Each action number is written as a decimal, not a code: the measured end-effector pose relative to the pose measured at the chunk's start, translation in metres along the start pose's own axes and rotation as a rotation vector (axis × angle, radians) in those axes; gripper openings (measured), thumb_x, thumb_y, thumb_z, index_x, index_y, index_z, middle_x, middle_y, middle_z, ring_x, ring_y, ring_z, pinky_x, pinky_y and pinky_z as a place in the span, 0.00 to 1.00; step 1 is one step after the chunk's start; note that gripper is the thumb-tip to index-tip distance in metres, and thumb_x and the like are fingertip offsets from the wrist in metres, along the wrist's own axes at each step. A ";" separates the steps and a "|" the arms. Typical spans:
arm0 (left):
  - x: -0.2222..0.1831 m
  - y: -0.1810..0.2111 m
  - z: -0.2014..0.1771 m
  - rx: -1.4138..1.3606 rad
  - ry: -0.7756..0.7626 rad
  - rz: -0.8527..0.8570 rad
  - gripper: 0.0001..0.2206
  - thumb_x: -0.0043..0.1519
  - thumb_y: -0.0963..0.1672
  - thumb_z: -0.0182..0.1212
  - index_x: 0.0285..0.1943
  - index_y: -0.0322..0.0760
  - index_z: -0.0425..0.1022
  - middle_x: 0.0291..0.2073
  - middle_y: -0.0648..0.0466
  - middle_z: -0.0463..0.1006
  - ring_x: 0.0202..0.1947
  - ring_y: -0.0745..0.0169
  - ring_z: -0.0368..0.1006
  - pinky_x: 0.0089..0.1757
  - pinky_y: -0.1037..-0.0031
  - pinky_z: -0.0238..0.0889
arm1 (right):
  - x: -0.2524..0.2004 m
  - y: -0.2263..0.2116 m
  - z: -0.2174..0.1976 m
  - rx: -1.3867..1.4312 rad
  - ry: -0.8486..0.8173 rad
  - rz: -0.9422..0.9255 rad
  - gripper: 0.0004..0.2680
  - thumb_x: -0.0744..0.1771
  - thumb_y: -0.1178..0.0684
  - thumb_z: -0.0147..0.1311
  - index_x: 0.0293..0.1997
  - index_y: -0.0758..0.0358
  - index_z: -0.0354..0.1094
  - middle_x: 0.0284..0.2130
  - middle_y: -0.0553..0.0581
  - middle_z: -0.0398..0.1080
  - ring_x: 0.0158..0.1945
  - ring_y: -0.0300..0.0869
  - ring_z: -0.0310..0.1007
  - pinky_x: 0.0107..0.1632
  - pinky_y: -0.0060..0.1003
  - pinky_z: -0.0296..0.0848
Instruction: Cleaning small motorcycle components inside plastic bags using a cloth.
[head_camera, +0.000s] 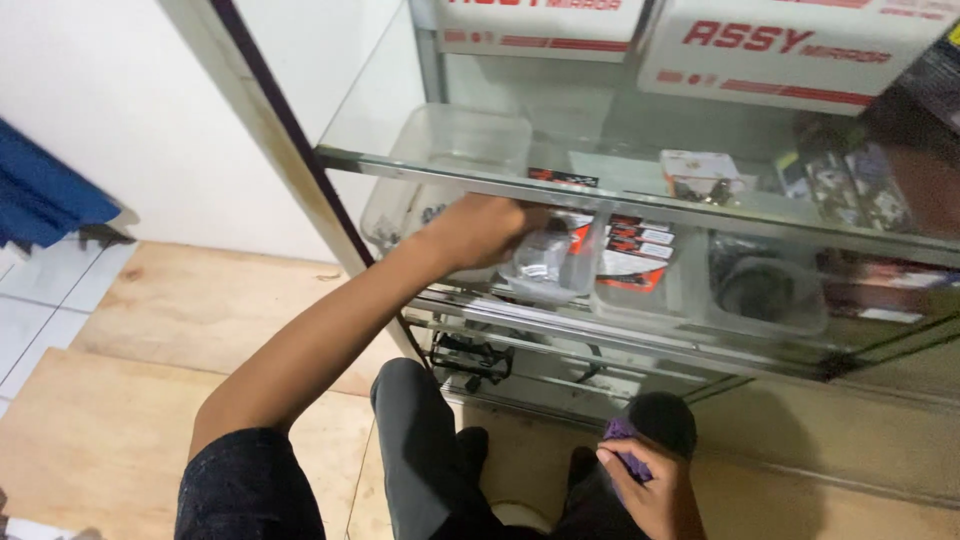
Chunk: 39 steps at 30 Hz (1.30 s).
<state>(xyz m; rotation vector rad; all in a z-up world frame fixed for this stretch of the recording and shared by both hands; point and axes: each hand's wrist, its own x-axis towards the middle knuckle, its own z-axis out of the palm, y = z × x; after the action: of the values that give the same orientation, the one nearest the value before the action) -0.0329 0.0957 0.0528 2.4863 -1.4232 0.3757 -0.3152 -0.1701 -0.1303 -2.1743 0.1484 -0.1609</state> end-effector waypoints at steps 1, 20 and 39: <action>-0.003 -0.011 0.001 0.004 0.000 -0.010 0.12 0.54 0.40 0.59 0.48 0.39 0.77 0.38 0.43 0.82 0.32 0.33 0.76 0.33 0.51 0.67 | 0.000 0.003 0.003 0.002 -0.009 -0.006 0.06 0.60 0.51 0.67 0.34 0.60 0.84 0.27 0.46 0.86 0.26 0.33 0.82 0.36 0.26 0.77; 0.020 -0.109 0.039 0.041 -0.366 -0.504 0.17 0.53 0.38 0.65 0.52 0.40 0.76 0.39 0.48 0.83 0.35 0.48 0.78 0.39 0.58 0.74 | -0.003 0.000 0.008 0.113 0.002 -0.005 0.05 0.60 0.56 0.66 0.34 0.64 0.84 0.28 0.49 0.86 0.28 0.34 0.81 0.37 0.26 0.77; 0.042 -0.100 0.046 -0.034 -0.261 -0.681 0.10 0.65 0.48 0.62 0.37 0.40 0.79 0.36 0.46 0.83 0.39 0.44 0.79 0.57 0.27 0.59 | -0.004 0.021 0.017 0.113 0.017 0.044 0.06 0.60 0.53 0.67 0.34 0.63 0.84 0.28 0.49 0.87 0.29 0.34 0.83 0.40 0.26 0.78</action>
<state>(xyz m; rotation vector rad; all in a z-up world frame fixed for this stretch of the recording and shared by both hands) 0.0794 0.0951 0.0152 2.8606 -0.5588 -0.1128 -0.3177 -0.1679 -0.1574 -2.0556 0.1918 -0.1585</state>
